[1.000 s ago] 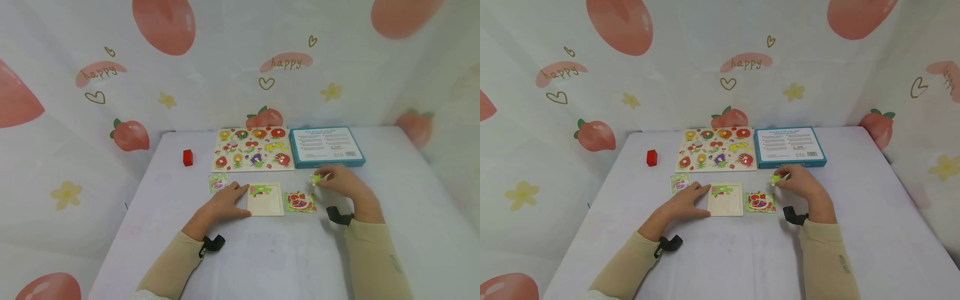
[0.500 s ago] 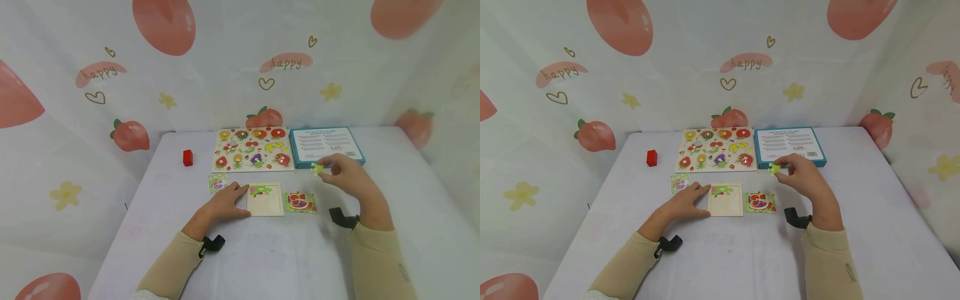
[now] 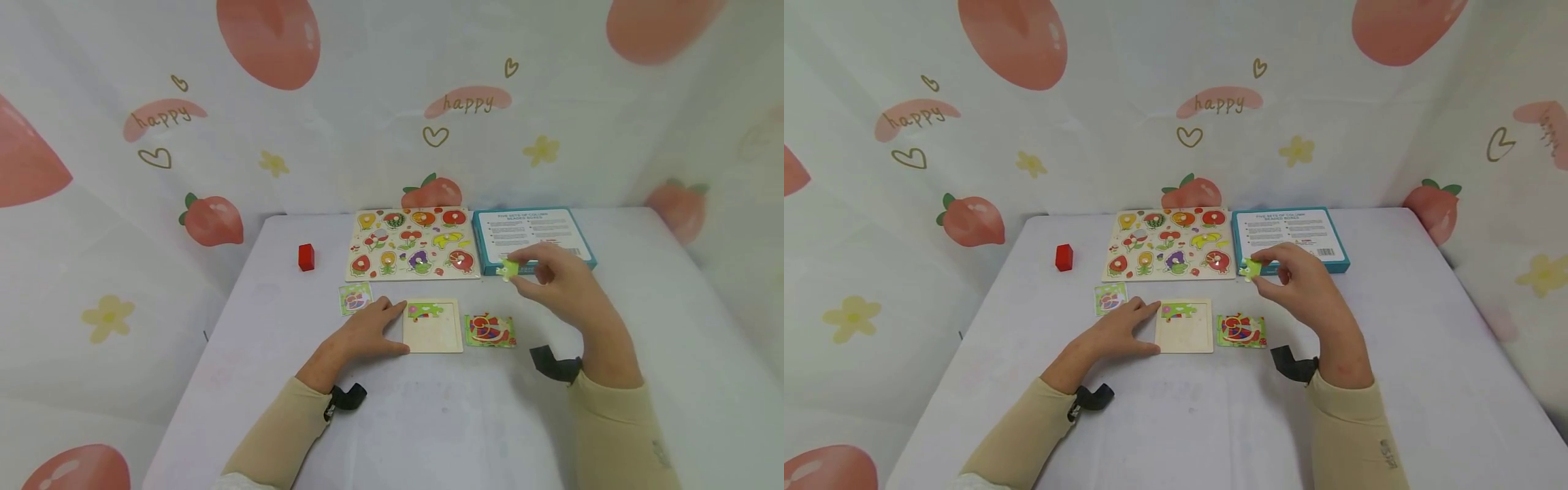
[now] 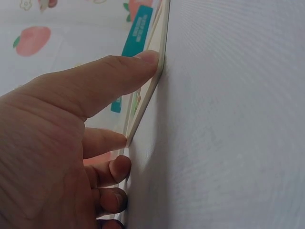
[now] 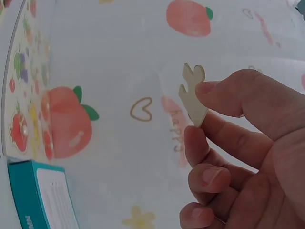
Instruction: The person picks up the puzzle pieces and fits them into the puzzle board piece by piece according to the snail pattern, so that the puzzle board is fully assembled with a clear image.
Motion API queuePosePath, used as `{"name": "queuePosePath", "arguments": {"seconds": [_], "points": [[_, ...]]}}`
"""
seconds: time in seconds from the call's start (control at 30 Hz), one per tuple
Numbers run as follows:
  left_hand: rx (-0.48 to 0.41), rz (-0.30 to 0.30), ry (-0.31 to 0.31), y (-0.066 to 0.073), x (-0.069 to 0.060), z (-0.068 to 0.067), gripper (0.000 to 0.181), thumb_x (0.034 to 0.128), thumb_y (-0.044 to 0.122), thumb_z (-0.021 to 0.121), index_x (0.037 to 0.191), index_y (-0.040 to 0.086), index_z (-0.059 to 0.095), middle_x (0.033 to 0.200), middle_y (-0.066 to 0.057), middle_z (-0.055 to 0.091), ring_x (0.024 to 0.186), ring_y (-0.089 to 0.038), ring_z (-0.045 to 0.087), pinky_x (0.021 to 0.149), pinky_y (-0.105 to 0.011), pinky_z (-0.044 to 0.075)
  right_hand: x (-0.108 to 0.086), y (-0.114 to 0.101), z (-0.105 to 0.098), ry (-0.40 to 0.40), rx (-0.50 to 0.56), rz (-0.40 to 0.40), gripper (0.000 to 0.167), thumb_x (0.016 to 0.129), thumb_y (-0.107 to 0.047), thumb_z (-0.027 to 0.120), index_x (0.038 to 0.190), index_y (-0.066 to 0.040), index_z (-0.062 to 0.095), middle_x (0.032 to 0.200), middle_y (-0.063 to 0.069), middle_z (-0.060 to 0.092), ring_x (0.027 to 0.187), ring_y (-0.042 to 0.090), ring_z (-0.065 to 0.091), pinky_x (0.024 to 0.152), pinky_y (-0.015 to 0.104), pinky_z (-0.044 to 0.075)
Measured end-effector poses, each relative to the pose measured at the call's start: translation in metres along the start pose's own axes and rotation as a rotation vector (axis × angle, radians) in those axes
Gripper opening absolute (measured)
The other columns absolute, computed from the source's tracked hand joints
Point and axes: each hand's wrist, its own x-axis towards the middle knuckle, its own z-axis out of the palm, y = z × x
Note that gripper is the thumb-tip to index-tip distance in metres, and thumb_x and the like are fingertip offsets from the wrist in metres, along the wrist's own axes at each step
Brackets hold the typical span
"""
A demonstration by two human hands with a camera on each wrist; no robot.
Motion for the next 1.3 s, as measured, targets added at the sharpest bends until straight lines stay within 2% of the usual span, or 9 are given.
{"name": "queuePosePath", "arguments": {"seconds": [0.3, 0.5, 0.77, 1.03, 1.2, 1.3], "points": [[-0.008, -0.005, -0.004, -0.002, -0.001, 0.000, 0.092, 0.0847, 0.049, 0.081, 0.160, 0.018, 0.039, 0.123, -0.002, 0.049, 0.103, -0.017, 0.048, 0.090, -0.035, 0.045, 0.005, -0.010, 0.015, 0.008, 0.035, -0.041, 0.037, 0.090, -0.009, 0.078, 0.125, -0.005, 0.072, 0.106, 0.007, 0.061, 0.084, 0.023, 0.050, 0.065, 0.022, 0.042], [-0.002, 0.019, 0.021, -0.001, -0.001, -0.001, 0.092, 0.0835, 0.048, 0.082, 0.158, 0.015, 0.042, 0.119, -0.001, 0.050, 0.100, -0.016, 0.048, 0.087, -0.034, 0.045, 0.008, -0.014, 0.026, -0.012, 0.063, -0.054, 0.032, 0.091, -0.008, 0.077, 0.123, -0.006, 0.074, 0.102, 0.007, 0.060, 0.082, 0.024, 0.049, 0.066, 0.026, 0.040], [-0.015, 0.024, 0.019, 0.000, -0.002, -0.001, 0.091, 0.0833, 0.048, 0.083, 0.158, 0.015, 0.042, 0.116, -0.001, 0.050, 0.098, -0.016, 0.048, 0.086, -0.034, 0.045, 0.013, -0.021, 0.041, -0.074, 0.034, -0.029, 0.033, 0.091, -0.009, 0.077, 0.124, -0.008, 0.074, 0.102, 0.005, 0.058, 0.083, 0.024, 0.048, 0.064, 0.032, 0.039], [0.003, 0.013, 0.016, 0.000, 0.000, 0.000, 0.092, 0.0834, 0.050, 0.082, 0.158, 0.016, 0.042, 0.121, -0.002, 0.050, 0.101, -0.017, 0.048, 0.089, -0.035, 0.046, 0.017, -0.021, 0.057, -0.127, 0.026, -0.012, 0.034, 0.091, -0.012, 0.077, 0.126, -0.009, 0.074, 0.107, 0.005, 0.060, 0.087, 0.024, 0.049, 0.064, 0.032, 0.043], [0.008, 0.015, 0.017, 0.000, 0.000, 0.000, 0.092, 0.0835, 0.050, 0.082, 0.159, 0.015, 0.042, 0.123, -0.003, 0.050, 0.103, -0.018, 0.048, 0.091, -0.036, 0.046, 0.022, -0.016, 0.069, -0.164, 0.016, 0.011, 0.036, 0.091, -0.013, 0.077, 0.127, -0.009, 0.073, 0.113, 0.009, 0.062, 0.091, 0.027, 0.052, 0.069, 0.034, 0.049], [0.003, 0.015, 0.017, 0.000, 0.000, 0.000, 0.092, 0.0836, 0.050, 0.082, 0.159, 0.015, 0.042, 0.123, -0.003, 0.050, 0.103, -0.017, 0.048, 0.091, -0.035, 0.046, 0.025, -0.013, 0.076, -0.201, 0.004, 0.044, 0.037, 0.092, -0.015, 0.076, 0.129, -0.010, 0.072, 0.119, 0.011, 0.062, 0.098, 0.031, 0.055, 0.077, 0.038, 0.053]]}}
